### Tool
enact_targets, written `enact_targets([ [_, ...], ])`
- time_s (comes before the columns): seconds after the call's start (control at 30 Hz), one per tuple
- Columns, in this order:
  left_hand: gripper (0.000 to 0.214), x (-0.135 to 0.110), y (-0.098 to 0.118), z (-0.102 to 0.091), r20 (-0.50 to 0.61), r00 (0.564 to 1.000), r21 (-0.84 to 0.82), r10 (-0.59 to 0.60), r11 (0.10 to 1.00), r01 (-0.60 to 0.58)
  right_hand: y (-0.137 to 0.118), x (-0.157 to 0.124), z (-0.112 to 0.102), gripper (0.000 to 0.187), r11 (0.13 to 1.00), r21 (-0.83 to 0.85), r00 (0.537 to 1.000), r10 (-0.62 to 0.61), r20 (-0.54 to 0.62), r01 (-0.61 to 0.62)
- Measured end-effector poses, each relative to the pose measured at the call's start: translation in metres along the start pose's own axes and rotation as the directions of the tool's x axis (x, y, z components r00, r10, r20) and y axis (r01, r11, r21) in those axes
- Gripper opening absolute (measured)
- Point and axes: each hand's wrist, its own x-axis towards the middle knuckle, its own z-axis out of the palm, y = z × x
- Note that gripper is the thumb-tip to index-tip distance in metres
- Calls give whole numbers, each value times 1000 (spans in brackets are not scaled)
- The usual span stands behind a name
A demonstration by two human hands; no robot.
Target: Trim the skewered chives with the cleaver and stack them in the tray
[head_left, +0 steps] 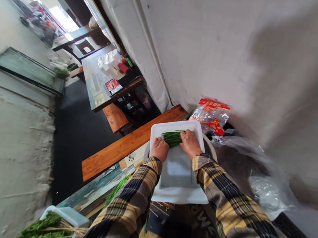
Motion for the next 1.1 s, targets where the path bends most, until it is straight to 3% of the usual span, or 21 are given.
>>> enact_targets([
  [0.37,30,1,1,-9,-4,1000,77,1,997,-1,2,-2,-4,23,1000,20,1000,12,-5,-12],
  [0.67,29,-9,-12,-8,-25,992,84,126,989,-123,1,-1,-7,26,998,48,999,34,-14,-33],
  [0.87,32,0,0,5,63,998,99,-23,995,17,1,0,-5,29,998,48,999,40,-19,-39],
  [1.1,32,8,10,16,65,991,86,-119,990,113,2,-1,-2,25,998,63,999,30,-33,-28],
])
